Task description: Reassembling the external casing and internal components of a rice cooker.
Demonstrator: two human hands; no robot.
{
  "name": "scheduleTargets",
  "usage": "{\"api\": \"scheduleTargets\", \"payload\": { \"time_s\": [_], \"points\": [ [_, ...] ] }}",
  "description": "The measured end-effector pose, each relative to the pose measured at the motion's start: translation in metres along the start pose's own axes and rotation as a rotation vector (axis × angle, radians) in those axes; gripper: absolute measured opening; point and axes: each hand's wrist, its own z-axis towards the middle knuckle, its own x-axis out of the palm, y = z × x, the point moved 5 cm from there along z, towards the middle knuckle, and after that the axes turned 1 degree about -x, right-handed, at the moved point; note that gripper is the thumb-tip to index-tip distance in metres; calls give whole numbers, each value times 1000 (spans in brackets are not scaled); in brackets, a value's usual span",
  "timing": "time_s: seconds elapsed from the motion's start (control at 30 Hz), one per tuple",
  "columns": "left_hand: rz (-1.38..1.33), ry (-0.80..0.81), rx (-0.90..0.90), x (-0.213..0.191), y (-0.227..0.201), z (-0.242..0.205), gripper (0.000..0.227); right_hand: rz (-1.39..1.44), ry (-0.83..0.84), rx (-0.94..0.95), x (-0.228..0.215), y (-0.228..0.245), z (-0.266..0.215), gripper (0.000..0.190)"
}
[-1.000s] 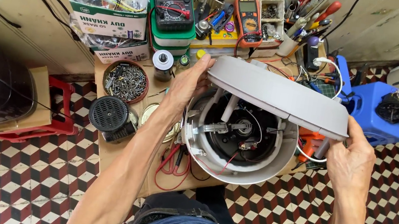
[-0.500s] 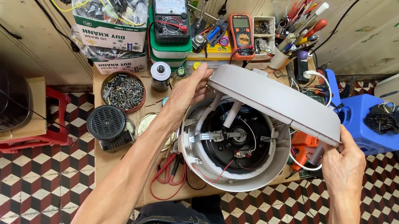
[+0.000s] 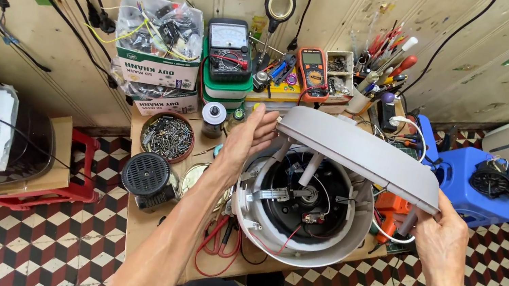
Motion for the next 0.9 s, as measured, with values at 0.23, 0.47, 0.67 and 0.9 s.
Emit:
{"api": "scheduleTargets", "payload": {
  "time_s": [0.23,0.47,0.67,0.9],
  "points": [
    [-23,-7,11,6,-4,-2,82,57,23,22,-4,-13,4,41],
    [-33,-8,22,11,-8,-23,74,330,70,176,-18,-59,3,59],
    [22,-115,-21,13,3,-69,67,646,134,266,-21,-88,-28,59],
    [112,-165,-178,21,20,-98,73,809,-46,254,-5,-142,-45,33]
  ]
}}
